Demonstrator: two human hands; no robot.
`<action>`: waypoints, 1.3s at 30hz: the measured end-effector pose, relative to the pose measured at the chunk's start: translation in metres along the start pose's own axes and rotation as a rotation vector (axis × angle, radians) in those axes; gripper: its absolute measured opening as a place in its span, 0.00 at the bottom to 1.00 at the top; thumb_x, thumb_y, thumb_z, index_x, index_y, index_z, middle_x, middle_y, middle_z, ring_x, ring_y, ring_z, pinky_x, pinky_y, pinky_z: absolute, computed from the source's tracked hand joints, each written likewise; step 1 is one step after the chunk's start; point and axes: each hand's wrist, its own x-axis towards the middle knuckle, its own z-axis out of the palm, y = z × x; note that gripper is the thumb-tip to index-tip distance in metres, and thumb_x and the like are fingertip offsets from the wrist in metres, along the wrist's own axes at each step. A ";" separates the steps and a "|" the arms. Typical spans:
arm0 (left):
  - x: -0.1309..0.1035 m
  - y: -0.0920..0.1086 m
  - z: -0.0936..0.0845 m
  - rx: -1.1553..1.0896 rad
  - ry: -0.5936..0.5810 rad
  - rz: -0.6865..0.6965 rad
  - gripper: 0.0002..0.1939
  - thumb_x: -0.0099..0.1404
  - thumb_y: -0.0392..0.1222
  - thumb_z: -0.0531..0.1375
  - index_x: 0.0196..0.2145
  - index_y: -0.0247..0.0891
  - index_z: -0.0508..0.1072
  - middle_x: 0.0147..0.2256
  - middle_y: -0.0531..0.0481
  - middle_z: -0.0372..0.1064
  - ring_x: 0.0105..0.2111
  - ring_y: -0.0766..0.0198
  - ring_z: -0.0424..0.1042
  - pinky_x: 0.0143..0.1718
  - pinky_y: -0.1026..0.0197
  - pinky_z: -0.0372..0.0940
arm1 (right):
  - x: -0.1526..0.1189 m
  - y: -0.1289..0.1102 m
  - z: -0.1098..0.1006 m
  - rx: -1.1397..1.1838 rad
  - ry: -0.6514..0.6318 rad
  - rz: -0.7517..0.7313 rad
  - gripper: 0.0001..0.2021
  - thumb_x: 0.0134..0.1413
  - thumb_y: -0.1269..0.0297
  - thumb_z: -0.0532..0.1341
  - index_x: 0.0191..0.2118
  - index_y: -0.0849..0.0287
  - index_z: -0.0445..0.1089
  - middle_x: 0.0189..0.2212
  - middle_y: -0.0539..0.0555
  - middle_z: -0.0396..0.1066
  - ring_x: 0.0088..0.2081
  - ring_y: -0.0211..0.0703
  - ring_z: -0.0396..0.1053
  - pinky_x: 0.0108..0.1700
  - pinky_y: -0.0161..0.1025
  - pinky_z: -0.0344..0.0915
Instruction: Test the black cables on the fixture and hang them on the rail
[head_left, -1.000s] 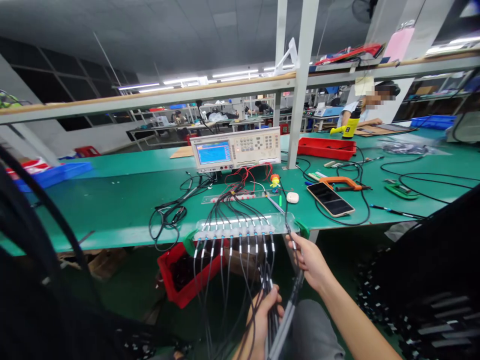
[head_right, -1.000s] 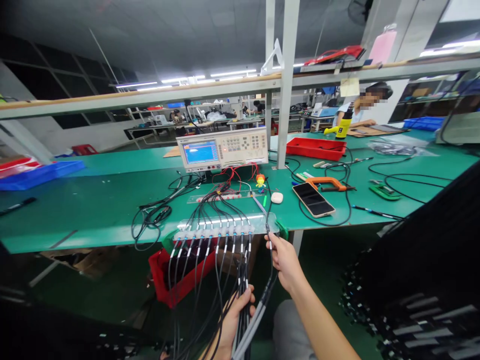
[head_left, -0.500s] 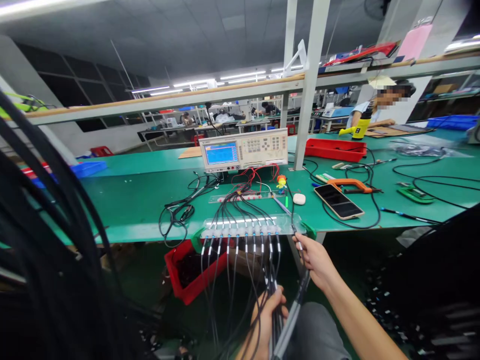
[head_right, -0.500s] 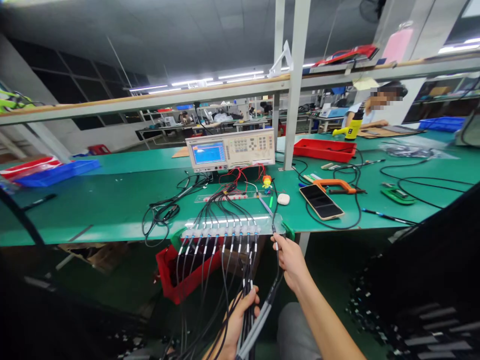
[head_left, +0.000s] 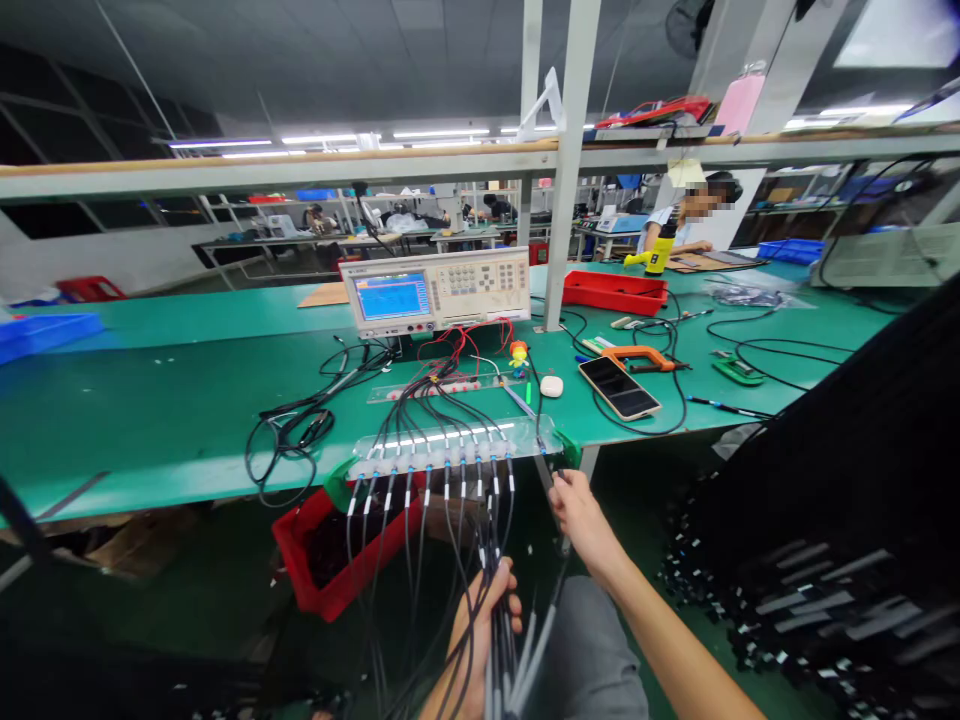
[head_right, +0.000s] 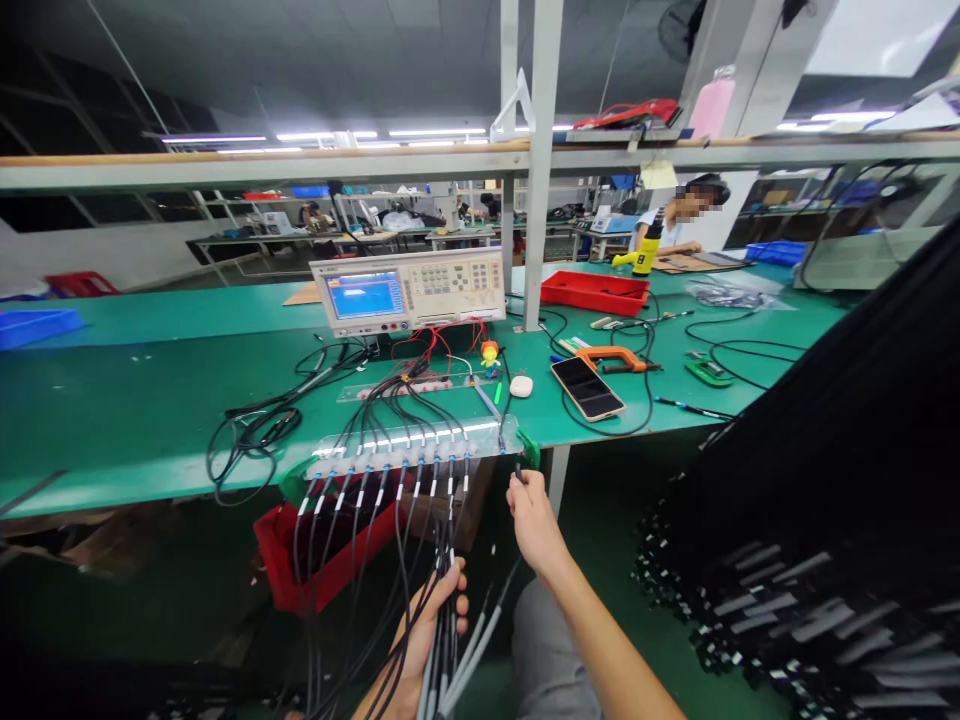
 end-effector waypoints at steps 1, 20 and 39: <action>0.000 0.000 0.000 0.002 -0.001 0.004 0.21 0.44 0.52 0.72 0.34 0.40 0.76 0.20 0.60 0.69 0.16 0.76 0.65 0.17 0.74 0.61 | 0.001 -0.003 0.002 0.015 -0.012 -0.018 0.15 0.49 0.51 0.63 0.38 0.55 0.67 0.22 0.44 0.61 0.20 0.33 0.54 0.21 0.31 0.49; 0.004 0.003 -0.002 0.050 -0.040 0.032 0.25 0.39 0.59 0.72 0.28 0.38 0.76 0.16 0.60 0.68 0.15 0.75 0.64 0.16 0.73 0.57 | 0.007 -0.025 0.018 0.297 -0.096 0.102 0.20 0.37 0.54 0.72 0.36 0.62 0.75 0.25 0.50 0.71 0.22 0.29 0.62 0.23 0.28 0.59; 0.003 0.000 -0.001 0.089 -0.013 0.045 0.24 0.37 0.60 0.72 0.27 0.41 0.77 0.15 0.59 0.66 0.14 0.73 0.62 0.14 0.72 0.59 | 0.008 -0.024 0.003 0.319 -0.098 0.365 0.16 0.64 0.56 0.55 0.38 0.65 0.72 0.30 0.56 0.76 0.24 0.33 0.69 0.25 0.30 0.67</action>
